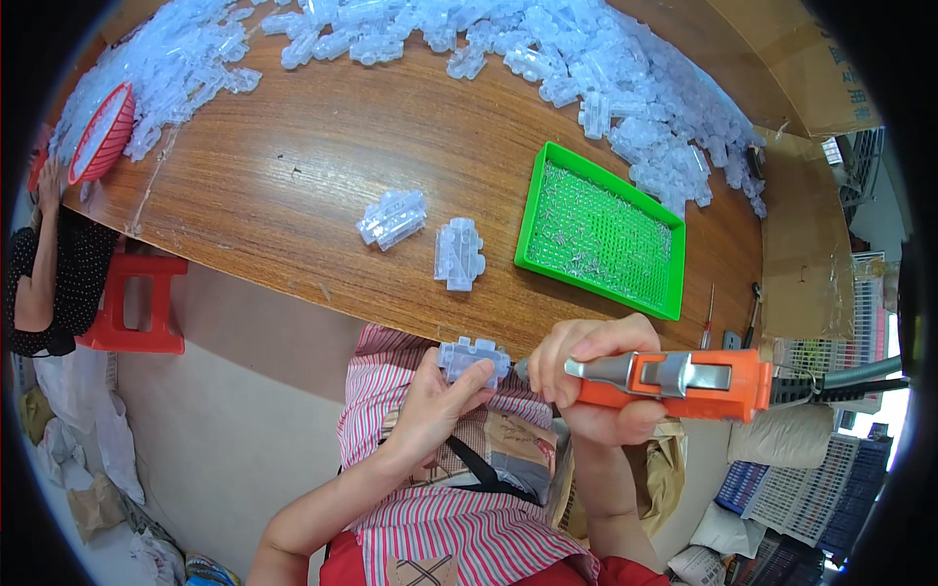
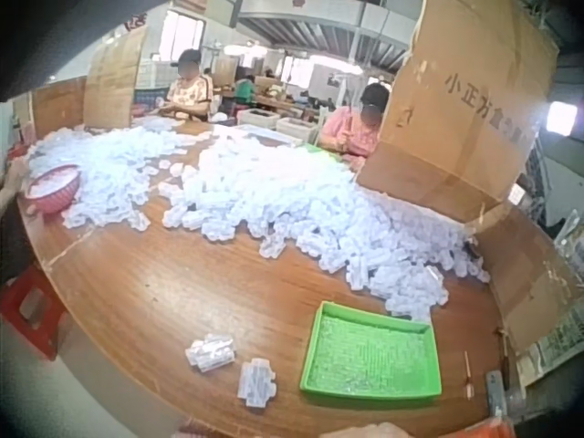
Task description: The person assembles plastic components by inserting screws from a tray into plastic casings by hand and fastening them with an electric screwdriver. They place finished pieces into a bag and fit clear plastic casing parts together.
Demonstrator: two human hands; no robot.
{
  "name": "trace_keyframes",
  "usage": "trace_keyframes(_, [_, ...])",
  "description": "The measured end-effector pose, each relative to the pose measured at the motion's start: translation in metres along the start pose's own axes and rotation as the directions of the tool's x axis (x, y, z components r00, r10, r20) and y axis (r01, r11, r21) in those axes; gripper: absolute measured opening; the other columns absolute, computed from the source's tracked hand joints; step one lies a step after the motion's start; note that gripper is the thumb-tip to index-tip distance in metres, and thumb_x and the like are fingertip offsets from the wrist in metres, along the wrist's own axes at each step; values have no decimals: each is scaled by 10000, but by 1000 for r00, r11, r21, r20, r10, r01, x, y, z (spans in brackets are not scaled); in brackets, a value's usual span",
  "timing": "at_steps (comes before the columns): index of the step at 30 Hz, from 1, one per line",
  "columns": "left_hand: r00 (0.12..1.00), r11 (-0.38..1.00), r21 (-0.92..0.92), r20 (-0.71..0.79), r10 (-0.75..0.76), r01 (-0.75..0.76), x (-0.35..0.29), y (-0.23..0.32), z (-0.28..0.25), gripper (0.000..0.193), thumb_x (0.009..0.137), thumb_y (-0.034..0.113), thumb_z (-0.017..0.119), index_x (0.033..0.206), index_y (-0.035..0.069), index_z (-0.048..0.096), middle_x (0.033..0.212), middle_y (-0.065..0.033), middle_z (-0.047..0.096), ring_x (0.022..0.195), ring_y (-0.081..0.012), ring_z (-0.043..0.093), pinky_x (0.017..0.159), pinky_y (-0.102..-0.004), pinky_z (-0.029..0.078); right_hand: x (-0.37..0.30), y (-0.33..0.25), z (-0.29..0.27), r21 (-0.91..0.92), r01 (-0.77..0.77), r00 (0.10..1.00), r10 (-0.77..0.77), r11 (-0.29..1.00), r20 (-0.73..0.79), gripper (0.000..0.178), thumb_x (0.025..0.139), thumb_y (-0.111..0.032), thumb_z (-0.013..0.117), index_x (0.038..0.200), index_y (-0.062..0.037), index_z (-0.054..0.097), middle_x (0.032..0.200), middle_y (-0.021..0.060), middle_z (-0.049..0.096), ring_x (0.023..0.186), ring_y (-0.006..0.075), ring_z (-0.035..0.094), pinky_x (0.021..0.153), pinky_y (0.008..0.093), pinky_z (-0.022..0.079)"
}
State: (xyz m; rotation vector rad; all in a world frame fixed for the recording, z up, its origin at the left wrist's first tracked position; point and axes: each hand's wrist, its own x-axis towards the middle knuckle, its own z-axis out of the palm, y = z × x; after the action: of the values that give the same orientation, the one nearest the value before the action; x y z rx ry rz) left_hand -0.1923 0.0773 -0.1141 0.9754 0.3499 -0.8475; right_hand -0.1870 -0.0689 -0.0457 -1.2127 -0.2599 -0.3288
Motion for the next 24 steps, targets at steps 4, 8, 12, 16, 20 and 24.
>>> trace_keyframes(4, [1000,997,-65,-10,29,-30,1,-4,1,320,906,202,610,1097,43,407,1056,-70,566,935,-125,585,799,-274,525,0,6,-3,-5,-24,1000,24,1000,1,697,778,-678,545,945,-6,469,612,36,508,513,142,499,448,270,441])
trace_keyframes(8, [999,996,-81,-17,32,-33,0,-4,3,308,912,192,602,1097,43,407,1056,-75,564,937,-131,587,802,-279,527,-3,9,-5,-25,-43,999,44,999,28,677,779,-654,575,948,-5,479,603,39,505,515,145,495,466,277,443])
trace_keyframes(12, [998,994,-91,-28,62,-64,1,-5,6,301,914,174,597,1095,33,402,1050,-82,559,933,-140,588,799,-291,538,-6,7,-7,-35,-85,995,86,996,45,624,770,-587,647,932,1,517,616,67,530,538,163,499,489,301,444])
trace_keyframes(16, [994,986,-128,8,109,-107,1,-8,5,292,911,144,595,1084,14,399,1040,-85,553,929,-139,585,794,-297,550,-7,2,-2,-55,-129,991,131,990,40,588,781,-550,659,934,2,523,623,79,539,535,171,495,474,308,422])
trace_keyframes(20, [988,981,-119,0,151,-150,0,-13,3,267,911,136,593,1068,17,413,1005,-75,567,889,-122,592,754,-282,560,-7,0,-3,-145,-188,975,202,972,93,566,802,-534,645,940,1,519,618,75,530,527,163,481,474,297,411])
trace_keyframes(24, [991,988,-73,-18,133,-134,5,-6,-1,277,913,167,596,1063,19,416,1009,-66,566,882,-116,591,751,-271,556,1,16,-3,-144,-162,979,178,976,103,655,781,-604,624,984,6,494,607,33,494,520,128,470,468,260,401])
